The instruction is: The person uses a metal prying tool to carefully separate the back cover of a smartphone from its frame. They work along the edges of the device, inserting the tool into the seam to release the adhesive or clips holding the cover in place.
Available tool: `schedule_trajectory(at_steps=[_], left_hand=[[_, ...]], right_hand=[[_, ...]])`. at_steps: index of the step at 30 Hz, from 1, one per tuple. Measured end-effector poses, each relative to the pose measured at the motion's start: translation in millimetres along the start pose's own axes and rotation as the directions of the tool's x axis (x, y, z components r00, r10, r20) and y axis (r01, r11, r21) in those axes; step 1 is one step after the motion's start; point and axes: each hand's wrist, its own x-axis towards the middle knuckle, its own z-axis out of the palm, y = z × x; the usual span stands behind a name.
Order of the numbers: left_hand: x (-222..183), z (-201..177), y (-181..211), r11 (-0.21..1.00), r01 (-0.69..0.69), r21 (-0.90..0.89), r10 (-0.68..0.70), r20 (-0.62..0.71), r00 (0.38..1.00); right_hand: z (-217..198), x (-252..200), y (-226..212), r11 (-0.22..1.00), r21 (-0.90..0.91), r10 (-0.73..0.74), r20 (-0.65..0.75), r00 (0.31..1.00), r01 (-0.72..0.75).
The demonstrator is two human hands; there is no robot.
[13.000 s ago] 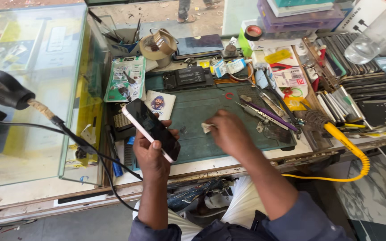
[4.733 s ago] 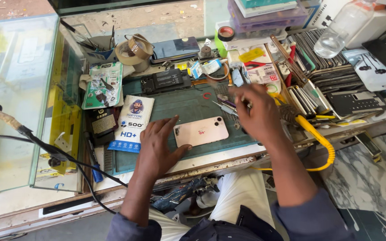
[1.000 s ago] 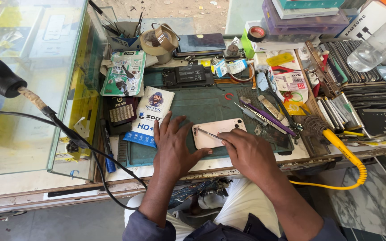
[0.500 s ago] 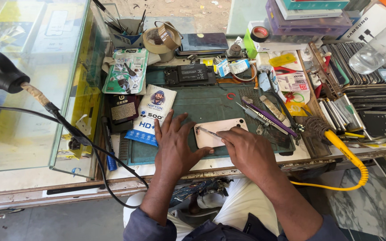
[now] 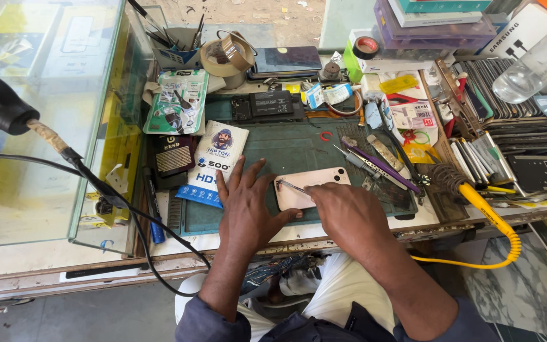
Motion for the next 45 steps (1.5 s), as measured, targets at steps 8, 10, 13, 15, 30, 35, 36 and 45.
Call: schedule_trajectory(at_steps=[8,10,13,15,30,35,36,45], left_hand=[[1.3,2.9,-2.2,1.000,0.001,-0.005,-0.001,0.019,1.000],[2.1,2.4,-1.8,1.000,0.007,-0.002,-0.007,0.030,1.000],[2.2,1.5,-1.0,1.000,0.019,0.008,-0.019,0.049,0.999],[2.3,1.3,-0.5,1.000,0.015,0.015,-0.016,0.051,0.999],[2.1,-5.8,7.2,0.998,-0.026,0.055,0.023,0.053,0.998],[6.1,-3.1,7.5,0.995,-0.097,-0.011,0.096,-0.042,0.994],[6.2,-2.3,7.3,0.995,-0.102,-0.019,0.101,-0.044,0.994],[6.4,-5.4,12.7,0.996,-0.089,-0.022,0.089,-0.012,0.996]], right_hand=[[6.4,-0.8,-7.7,1.000,0.014,0.014,-0.045,0.999,-0.014],[11.2,-4.4,-11.4,0.999,0.036,0.034,-0.071,0.997,-0.032],[18.5,-9.9,-15.8,0.998,0.050,0.051,-0.115,0.992,-0.045],[21.6,-11.5,-16.5,0.998,0.048,0.039,-0.150,0.988,-0.032],[12.3,-11.9,-16.0,0.998,0.063,0.035,-0.137,0.990,-0.026],[9.0,-10.9,-17.0,0.998,0.049,0.042,-0.090,0.995,-0.038],[9.1,-10.8,-16.6,0.998,0.049,0.045,-0.087,0.995,-0.041],[11.3,-10.4,-14.7,0.999,0.037,0.030,-0.110,0.994,-0.026]])
